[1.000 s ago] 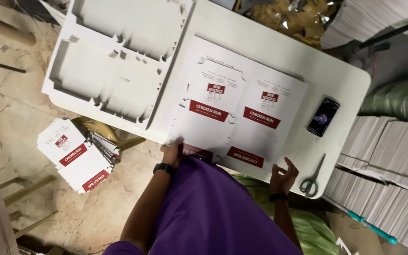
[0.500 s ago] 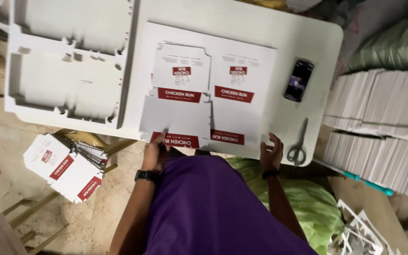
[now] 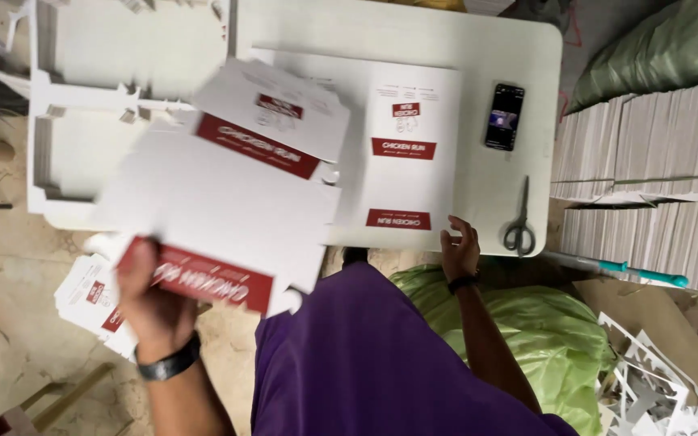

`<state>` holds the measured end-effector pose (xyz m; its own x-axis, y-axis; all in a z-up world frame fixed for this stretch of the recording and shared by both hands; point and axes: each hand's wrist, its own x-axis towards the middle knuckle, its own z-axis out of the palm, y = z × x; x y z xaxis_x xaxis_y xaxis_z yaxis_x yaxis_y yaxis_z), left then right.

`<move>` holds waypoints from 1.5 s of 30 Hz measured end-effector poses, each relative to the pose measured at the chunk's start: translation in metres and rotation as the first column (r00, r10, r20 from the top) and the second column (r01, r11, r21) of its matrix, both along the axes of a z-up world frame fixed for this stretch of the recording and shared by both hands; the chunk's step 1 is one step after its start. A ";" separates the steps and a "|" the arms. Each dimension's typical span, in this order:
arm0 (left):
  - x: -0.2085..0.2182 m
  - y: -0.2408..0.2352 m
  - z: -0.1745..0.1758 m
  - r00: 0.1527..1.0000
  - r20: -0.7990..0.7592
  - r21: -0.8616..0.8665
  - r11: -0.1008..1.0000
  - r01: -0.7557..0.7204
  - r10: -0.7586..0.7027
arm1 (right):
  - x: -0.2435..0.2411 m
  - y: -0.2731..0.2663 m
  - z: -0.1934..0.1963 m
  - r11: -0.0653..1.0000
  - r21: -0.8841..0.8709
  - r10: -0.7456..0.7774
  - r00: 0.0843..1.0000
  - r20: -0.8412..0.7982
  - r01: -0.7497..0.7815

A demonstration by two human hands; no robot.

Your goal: Punching out pre-cut cardboard box templates from sheets and folding them into shape.

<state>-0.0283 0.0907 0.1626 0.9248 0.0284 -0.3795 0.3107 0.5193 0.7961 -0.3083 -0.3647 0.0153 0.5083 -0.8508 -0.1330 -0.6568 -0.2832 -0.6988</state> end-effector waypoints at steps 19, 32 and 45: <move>-0.140 0.331 0.028 0.581 0.324 0.248 0.525 -0.814 0.747 | 0.049 0.221 0.017 0.916 0.131 0.384 0.923 -0.013 -0.379; -0.128 0.343 -0.078 0.613 -0.139 0.007 0.620 -0.784 0.777 | 0.048 0.245 0.059 0.836 0.123 0.547 0.831 -0.100 -0.535; -0.225 0.360 -0.260 0.506 -0.713 0.342 0.871 -0.353 0.485 | 0.009 0.230 -0.003 0.799 0.336 0.600 0.701 -0.384 -0.500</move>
<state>-0.2533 0.4509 -0.0974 0.1597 0.4435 -0.8819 0.6002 0.6657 0.4434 -0.2991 -0.1348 0.0124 0.7142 -0.3685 -0.5951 -0.6743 -0.5902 -0.4438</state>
